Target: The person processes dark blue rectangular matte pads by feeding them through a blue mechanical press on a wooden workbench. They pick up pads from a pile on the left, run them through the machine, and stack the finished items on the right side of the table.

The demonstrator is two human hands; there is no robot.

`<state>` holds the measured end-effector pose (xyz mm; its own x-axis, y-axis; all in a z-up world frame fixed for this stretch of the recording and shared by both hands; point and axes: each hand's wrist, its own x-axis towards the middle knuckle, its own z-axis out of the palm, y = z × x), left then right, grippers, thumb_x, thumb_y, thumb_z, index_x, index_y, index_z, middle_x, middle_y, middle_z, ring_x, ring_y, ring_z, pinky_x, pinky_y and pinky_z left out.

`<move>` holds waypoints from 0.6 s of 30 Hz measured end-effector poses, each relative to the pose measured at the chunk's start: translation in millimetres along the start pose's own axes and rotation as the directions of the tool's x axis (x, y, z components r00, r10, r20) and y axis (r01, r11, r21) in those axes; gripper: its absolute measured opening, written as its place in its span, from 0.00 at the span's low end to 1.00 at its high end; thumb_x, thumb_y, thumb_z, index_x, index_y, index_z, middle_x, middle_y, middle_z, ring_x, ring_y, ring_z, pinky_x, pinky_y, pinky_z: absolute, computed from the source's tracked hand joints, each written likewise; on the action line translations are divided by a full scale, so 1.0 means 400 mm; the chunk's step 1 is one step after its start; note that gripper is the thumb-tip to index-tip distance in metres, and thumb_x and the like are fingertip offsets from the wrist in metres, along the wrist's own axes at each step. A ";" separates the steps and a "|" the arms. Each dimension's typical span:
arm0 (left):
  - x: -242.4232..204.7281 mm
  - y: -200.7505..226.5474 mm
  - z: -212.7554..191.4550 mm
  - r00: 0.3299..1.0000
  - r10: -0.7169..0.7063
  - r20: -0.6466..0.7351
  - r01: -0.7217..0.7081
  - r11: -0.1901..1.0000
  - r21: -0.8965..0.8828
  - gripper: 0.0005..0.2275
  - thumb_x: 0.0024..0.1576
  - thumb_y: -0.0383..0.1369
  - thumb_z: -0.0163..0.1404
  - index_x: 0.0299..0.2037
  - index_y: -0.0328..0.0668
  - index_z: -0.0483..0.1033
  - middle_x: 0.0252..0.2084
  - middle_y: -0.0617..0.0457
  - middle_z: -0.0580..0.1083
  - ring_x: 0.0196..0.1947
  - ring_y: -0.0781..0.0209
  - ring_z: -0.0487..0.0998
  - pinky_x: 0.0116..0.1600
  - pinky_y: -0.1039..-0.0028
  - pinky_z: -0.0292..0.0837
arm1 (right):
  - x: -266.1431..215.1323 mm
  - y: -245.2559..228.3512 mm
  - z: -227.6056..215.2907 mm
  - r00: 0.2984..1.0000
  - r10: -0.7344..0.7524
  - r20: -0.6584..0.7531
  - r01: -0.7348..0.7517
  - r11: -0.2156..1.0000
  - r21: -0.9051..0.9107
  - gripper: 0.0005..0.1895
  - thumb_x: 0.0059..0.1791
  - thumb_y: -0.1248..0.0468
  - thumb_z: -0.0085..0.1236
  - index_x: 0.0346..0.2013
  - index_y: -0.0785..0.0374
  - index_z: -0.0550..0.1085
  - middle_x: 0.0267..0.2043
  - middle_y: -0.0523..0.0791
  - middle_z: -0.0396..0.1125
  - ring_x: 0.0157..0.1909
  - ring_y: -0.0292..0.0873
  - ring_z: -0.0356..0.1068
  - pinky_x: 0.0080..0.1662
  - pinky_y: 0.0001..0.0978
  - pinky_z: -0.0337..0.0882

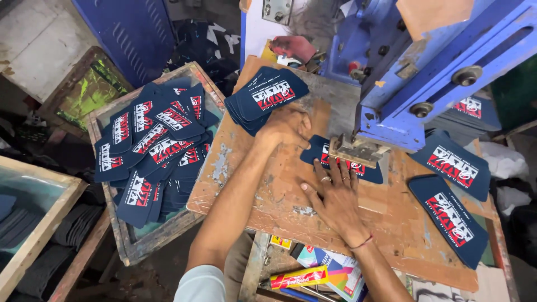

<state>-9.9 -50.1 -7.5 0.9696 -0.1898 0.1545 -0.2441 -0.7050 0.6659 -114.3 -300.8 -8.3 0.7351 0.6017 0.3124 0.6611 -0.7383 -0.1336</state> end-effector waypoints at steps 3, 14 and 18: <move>0.001 -0.012 -0.002 0.994 -0.009 -0.106 0.008 1.000 -0.011 0.24 0.36 0.43 0.69 0.43 0.46 0.80 0.36 0.55 0.81 0.41 0.58 0.83 0.47 0.69 0.76 | -0.024 0.010 -0.027 1.000 -0.032 0.000 0.032 0.999 0.044 0.35 0.52 0.42 0.48 0.68 0.59 0.66 0.71 0.60 0.54 0.74 0.66 0.49 0.70 0.61 0.45; -0.070 -0.139 -0.129 0.678 -0.619 -0.395 0.690 0.721 0.055 0.52 0.28 0.55 0.73 0.67 0.51 0.63 0.64 0.39 0.65 0.63 0.30 0.66 0.59 0.47 0.67 | -0.234 -0.006 -0.117 0.998 0.020 -0.054 -0.008 0.976 0.218 0.28 0.51 0.54 0.52 0.65 0.62 0.68 0.72 0.53 0.58 0.74 0.56 0.54 0.70 0.50 0.51; -0.114 -0.216 -0.154 0.716 -0.544 -0.437 0.617 0.786 0.033 0.49 0.28 0.55 0.72 0.64 0.49 0.69 0.55 0.39 0.76 0.57 0.40 0.77 0.58 0.59 0.73 | -0.227 -0.010 -0.128 0.996 0.064 -0.056 -0.050 0.976 0.213 0.25 0.50 0.54 0.55 0.60 0.61 0.72 0.69 0.52 0.62 0.73 0.54 0.56 0.69 0.49 0.54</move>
<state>-31.8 61.5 -27.2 0.8349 0.5462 0.0671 0.4063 -0.6941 0.5943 -191.4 -368.0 12.0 0.7661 0.5356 0.3553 0.6401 -0.6859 -0.3462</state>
